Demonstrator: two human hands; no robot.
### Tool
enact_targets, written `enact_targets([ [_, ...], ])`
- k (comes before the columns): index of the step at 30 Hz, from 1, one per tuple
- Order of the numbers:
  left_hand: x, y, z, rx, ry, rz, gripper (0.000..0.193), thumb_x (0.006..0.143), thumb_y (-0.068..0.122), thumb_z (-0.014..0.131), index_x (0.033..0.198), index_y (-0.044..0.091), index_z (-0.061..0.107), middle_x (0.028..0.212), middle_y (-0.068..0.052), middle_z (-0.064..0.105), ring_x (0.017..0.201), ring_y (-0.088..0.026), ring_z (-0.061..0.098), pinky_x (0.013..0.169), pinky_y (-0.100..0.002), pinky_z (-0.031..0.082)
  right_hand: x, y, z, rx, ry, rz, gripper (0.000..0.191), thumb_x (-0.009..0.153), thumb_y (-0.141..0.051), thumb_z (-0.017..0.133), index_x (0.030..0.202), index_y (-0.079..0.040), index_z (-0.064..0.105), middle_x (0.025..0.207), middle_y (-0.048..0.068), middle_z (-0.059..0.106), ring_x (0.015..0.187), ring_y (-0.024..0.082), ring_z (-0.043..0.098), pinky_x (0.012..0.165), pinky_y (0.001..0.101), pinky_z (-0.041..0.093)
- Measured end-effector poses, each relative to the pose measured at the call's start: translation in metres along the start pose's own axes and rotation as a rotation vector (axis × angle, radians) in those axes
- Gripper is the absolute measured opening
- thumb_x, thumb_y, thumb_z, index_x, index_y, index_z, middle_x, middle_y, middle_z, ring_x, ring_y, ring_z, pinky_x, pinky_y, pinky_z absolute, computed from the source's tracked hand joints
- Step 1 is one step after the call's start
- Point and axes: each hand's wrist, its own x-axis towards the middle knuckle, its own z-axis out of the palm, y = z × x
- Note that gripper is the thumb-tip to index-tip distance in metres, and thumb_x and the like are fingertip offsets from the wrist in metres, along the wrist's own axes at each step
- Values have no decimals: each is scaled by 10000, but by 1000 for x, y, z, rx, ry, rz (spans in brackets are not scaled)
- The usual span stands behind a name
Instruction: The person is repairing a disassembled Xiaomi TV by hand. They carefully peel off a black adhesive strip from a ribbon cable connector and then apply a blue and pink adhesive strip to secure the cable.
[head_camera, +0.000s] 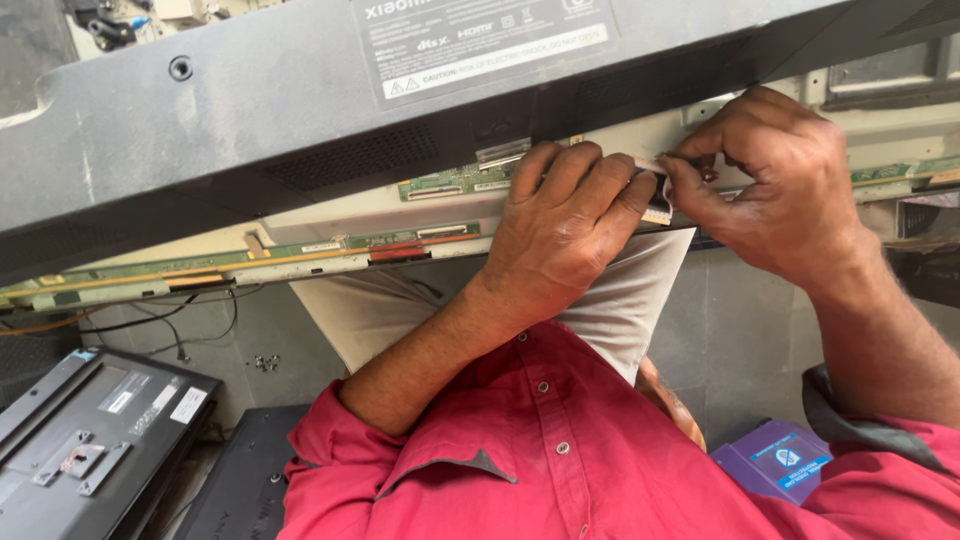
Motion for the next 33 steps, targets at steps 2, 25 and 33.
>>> enact_targets([
  [2,-1,0,-2,-28,-1,-9,285,971,128,678,1234,22,693,1199,-58,598,1159,-243,574,1066,-431,444,0,0,0,0,-8,12,134,846,-14,824,894,19,703,826,116,674,753,264,650,674,372,507],
  [25,0,-2,0,-16,-26,6,287,965,161,672,1223,35,685,1192,-60,601,1163,-242,567,1060,-429,442,-1,-1,-2,5,3,29,122,843,7,815,875,27,699,826,135,671,747,273,642,679,382,506],
  [33,0,-1,0,28,-14,10,278,983,163,660,1228,34,684,1211,-66,597,1185,-250,566,1086,-438,439,-1,-3,-3,-13,10,37,120,854,0,827,879,20,710,821,129,675,739,271,628,667,373,499],
])
